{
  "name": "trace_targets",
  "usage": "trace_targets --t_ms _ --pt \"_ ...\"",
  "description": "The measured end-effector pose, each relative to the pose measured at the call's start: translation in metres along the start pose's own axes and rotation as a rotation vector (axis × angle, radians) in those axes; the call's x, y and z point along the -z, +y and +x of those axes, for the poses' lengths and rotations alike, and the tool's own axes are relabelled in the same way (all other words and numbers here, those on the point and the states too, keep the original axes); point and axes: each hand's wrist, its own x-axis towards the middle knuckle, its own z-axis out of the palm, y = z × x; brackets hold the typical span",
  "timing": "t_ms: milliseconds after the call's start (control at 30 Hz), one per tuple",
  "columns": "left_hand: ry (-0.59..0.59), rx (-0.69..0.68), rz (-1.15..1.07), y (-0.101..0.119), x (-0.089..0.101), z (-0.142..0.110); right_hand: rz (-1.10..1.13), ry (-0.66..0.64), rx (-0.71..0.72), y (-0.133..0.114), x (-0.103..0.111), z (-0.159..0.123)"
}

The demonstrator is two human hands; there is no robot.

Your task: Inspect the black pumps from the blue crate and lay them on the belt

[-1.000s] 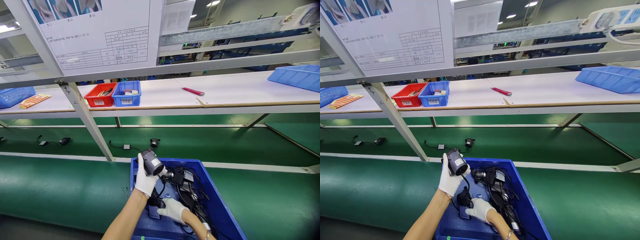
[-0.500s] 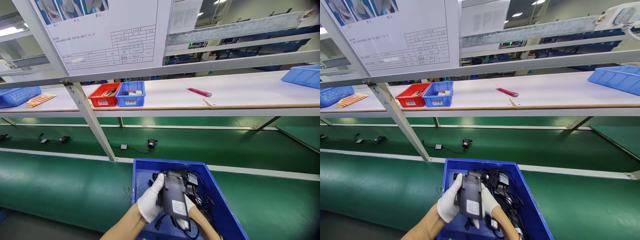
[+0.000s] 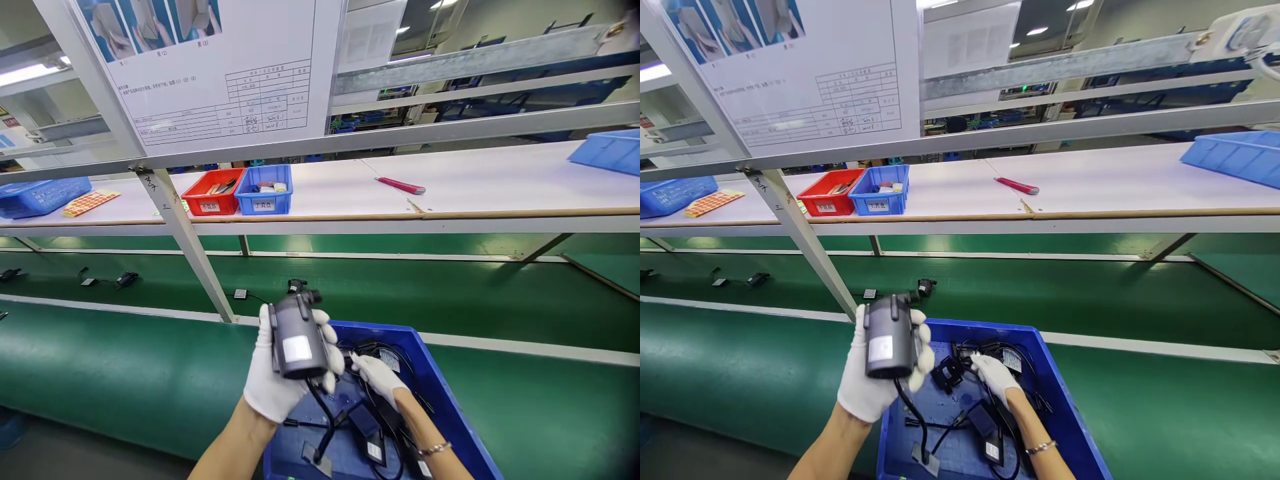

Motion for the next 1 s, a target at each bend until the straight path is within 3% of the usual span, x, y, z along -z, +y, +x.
trace_targets --t_ms 100,200,367,433,567,633,833,1000 --pt "0.188 -0.022 -0.102 0.003 0.006 0.009 -0.062 0.016 -0.004 -0.002 0.017 -0.007" --pt "0.311 0.020 -0.232 -0.012 0.017 0.021 -0.043 0.032 0.147 -0.017 0.023 -0.041" --pt "0.453 0.082 -0.452 -0.033 0.032 0.031 0.157 -0.214 0.539 -0.060 0.023 -0.123" --pt "0.369 0.116 -0.435 -0.034 0.038 0.030 0.183 -0.231 0.591 -0.071 0.023 -0.140" --pt "0.088 0.186 -0.202 -0.034 0.051 0.029 0.152 -0.209 0.521 -0.077 0.019 -0.146" --pt "0.009 0.162 -0.088 -0.037 0.054 0.029 0.162 -0.226 0.496 -0.080 0.018 -0.148" --pt "-0.003 0.092 0.051 -0.044 0.048 0.026 0.201 -0.247 0.461 -0.084 0.026 -0.160" --pt "-0.010 0.084 0.158 -0.044 0.041 0.020 0.277 -0.053 0.403 -0.078 0.039 -0.166"
